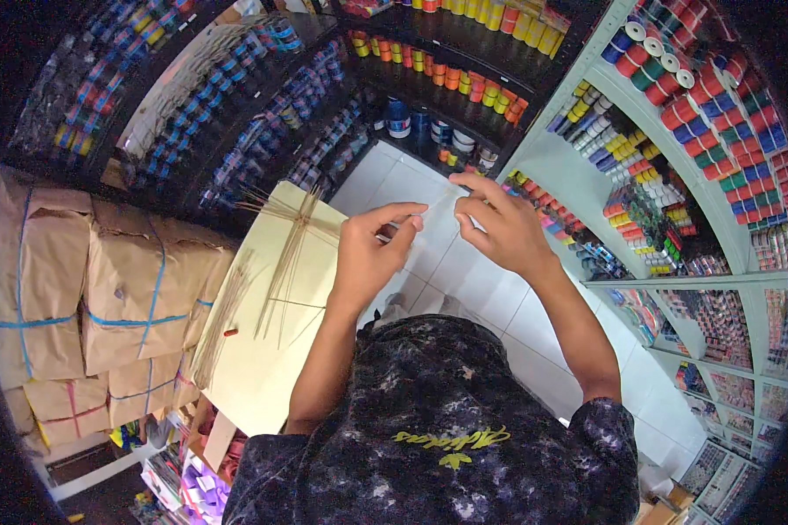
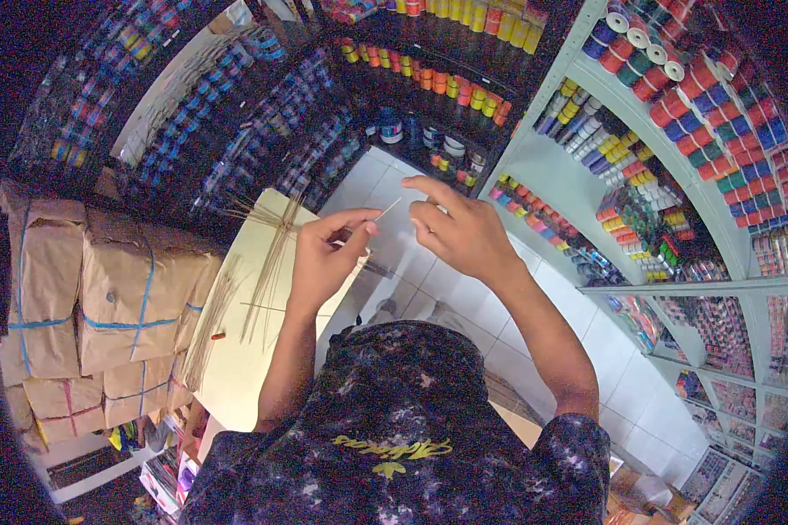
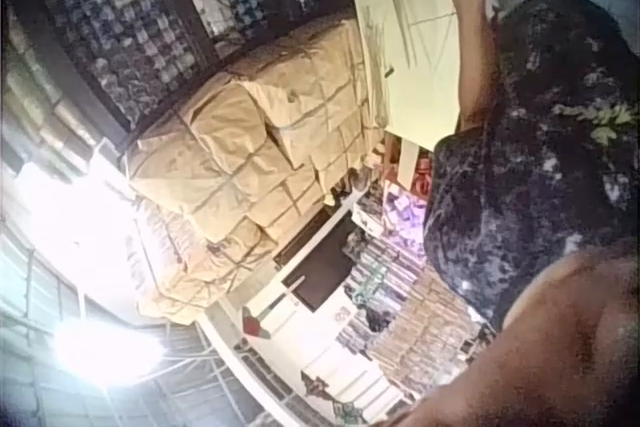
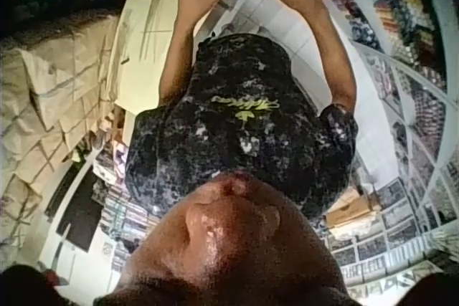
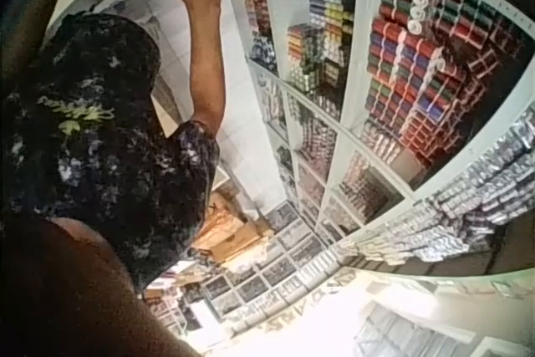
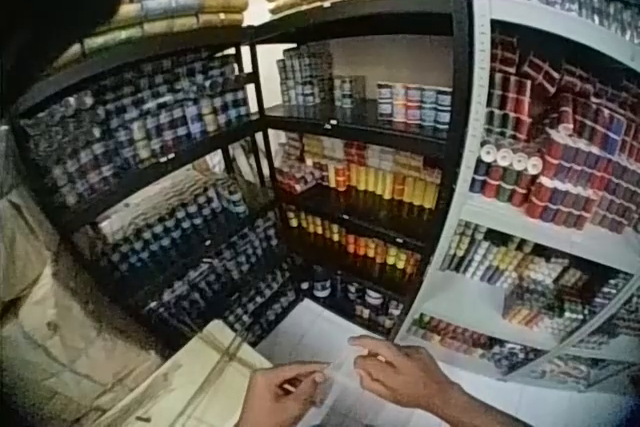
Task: Assembling a kite frame by tying thin bamboo sticks together with thread.
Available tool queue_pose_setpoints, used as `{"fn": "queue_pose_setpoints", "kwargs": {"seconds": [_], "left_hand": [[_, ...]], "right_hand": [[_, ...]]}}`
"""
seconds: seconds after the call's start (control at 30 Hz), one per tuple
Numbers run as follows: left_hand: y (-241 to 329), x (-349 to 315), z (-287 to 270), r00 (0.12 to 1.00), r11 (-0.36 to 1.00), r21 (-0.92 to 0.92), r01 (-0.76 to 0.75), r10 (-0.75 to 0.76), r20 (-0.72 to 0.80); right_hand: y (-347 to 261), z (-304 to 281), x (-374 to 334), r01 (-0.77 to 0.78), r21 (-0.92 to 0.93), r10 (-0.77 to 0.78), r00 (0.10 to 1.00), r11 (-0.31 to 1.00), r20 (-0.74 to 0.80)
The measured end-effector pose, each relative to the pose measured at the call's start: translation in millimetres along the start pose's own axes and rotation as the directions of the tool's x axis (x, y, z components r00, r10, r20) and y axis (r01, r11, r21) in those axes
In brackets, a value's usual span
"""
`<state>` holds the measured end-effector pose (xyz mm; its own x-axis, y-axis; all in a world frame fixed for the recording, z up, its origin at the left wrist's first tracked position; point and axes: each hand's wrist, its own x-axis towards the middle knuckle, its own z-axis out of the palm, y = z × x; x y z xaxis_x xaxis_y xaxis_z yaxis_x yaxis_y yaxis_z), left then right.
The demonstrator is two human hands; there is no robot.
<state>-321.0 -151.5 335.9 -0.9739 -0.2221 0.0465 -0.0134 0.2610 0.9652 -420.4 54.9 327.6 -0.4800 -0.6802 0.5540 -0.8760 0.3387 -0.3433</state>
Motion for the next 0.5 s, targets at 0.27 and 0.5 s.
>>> {"fn": "queue_pose_setpoints", "kwargs": {"seconds": [0.27, 0.5], "left_hand": [[-7.5, -15.1, -5.0, 0.999, 0.998, 0.057, 0.002, -0.004, 0.035], [-4.6, -18.3, -6.1, 1.0, 0.997, 0.068, 0.022, -0.023, 0.016]], "right_hand": [[-4.6, 2.5, 2.2, 0.059, 0.006, -0.058, 0.998, 0.998, -0.018], [-7.5, 2.4, 3.0, 0.057, 0.006, -0.057, 0.998, 0.998, 0.035]]}}
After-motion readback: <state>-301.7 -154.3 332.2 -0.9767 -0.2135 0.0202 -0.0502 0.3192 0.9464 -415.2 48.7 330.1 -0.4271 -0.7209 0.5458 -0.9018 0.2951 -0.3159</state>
